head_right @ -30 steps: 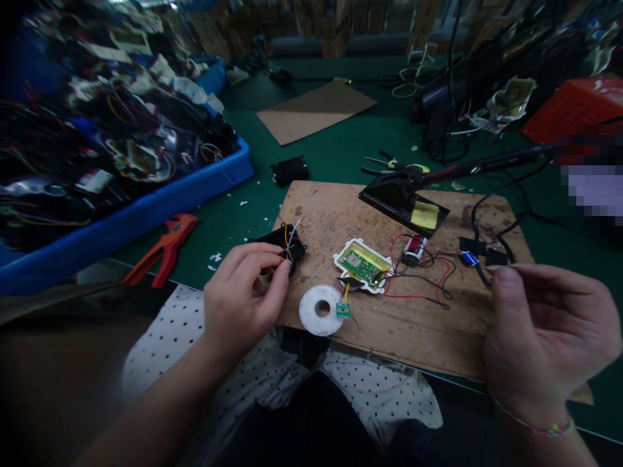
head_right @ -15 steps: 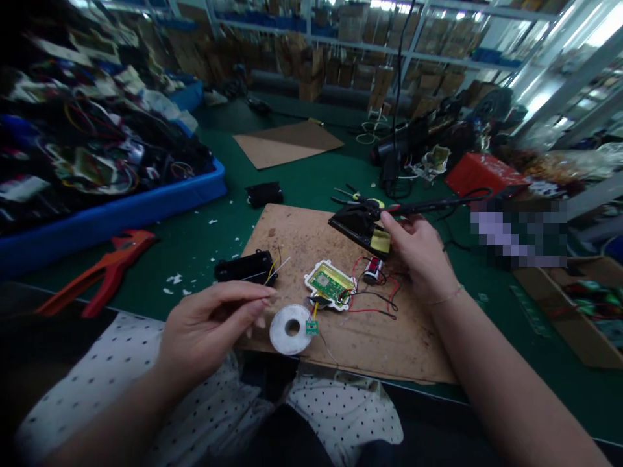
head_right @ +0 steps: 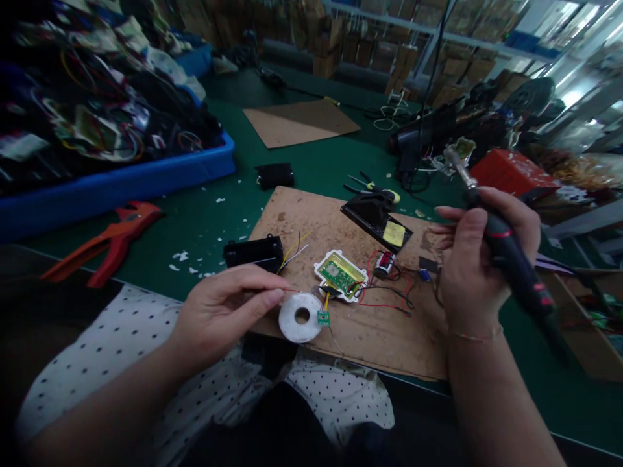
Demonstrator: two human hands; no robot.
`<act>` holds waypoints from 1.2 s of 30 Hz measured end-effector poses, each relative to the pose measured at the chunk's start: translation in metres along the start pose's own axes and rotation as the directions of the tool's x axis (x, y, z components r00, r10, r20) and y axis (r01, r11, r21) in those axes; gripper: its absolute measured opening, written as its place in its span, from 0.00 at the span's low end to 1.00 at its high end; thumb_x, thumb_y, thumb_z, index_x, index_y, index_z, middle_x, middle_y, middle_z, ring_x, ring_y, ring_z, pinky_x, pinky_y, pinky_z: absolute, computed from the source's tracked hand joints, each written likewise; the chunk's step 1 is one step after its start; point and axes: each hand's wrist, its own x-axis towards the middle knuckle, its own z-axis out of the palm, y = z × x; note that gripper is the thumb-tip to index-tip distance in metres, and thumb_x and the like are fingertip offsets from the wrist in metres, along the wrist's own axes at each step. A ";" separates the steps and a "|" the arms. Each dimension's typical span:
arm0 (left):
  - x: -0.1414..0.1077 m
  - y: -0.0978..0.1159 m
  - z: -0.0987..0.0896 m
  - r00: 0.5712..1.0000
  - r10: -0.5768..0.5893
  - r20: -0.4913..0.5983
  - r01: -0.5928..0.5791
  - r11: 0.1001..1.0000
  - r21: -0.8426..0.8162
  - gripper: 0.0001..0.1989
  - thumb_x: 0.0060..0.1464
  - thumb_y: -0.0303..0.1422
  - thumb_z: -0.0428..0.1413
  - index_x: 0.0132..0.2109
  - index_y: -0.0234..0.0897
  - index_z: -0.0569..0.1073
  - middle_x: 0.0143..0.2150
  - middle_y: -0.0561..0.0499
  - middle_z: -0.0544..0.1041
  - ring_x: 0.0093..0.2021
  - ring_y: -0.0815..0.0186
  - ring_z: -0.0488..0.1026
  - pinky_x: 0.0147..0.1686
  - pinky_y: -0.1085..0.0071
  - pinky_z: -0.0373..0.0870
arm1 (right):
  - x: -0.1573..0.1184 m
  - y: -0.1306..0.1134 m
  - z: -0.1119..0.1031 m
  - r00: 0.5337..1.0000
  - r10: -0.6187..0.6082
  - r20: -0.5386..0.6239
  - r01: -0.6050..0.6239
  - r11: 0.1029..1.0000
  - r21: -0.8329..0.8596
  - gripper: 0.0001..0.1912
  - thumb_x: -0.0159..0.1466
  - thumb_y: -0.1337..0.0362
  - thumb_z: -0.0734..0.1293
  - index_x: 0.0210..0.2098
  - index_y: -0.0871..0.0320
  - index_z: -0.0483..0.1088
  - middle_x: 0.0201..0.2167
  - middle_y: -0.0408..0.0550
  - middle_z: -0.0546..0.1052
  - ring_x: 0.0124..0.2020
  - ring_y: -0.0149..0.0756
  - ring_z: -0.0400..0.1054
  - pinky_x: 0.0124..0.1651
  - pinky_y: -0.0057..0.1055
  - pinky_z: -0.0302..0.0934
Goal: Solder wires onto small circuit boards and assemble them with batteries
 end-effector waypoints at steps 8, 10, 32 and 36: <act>-0.002 0.002 -0.004 0.999 0.037 -0.019 -0.037 0.999 -0.003 0.05 0.60 0.27 0.62 0.41 0.43 0.80 0.37 0.54 0.81 0.37 0.70 0.77 0.34 0.74 0.71 | -0.051 -0.030 -0.005 0.711 -0.336 0.618 0.173 0.935 0.310 0.33 0.55 0.76 0.73 0.56 0.46 0.66 0.46 0.45 0.80 0.43 0.41 0.79 0.47 0.42 0.75; -0.002 0.003 -0.005 0.997 0.076 -0.025 -0.075 0.997 0.033 0.04 0.59 0.26 0.62 0.40 0.40 0.79 0.36 0.53 0.80 0.36 0.70 0.76 0.35 0.74 0.71 | -0.057 -0.023 -0.002 0.664 -0.343 0.664 0.128 0.928 0.351 0.34 0.55 0.78 0.72 0.57 0.49 0.65 0.48 0.47 0.79 0.45 0.40 0.78 0.48 0.41 0.75; -0.010 0.006 -0.006 0.988 0.121 -0.095 -0.094 0.965 0.245 0.04 0.55 0.23 0.63 0.38 0.36 0.80 0.38 0.50 0.74 0.38 0.73 0.73 0.37 0.78 0.71 | -0.069 -0.027 0.026 0.657 -0.082 0.750 -0.196 0.941 0.274 0.35 0.56 0.72 0.75 0.58 0.49 0.61 0.45 0.46 0.71 0.38 0.31 0.74 0.39 0.29 0.76; -0.012 0.006 -0.001 0.990 0.090 -0.109 -0.066 0.977 0.200 0.04 0.55 0.24 0.64 0.38 0.37 0.80 0.43 0.49 0.75 0.38 0.72 0.75 0.29 0.78 0.70 | -0.070 -0.027 0.026 0.662 -0.058 0.748 -0.215 0.941 0.263 0.34 0.57 0.72 0.75 0.58 0.49 0.62 0.44 0.45 0.71 0.36 0.30 0.74 0.39 0.28 0.77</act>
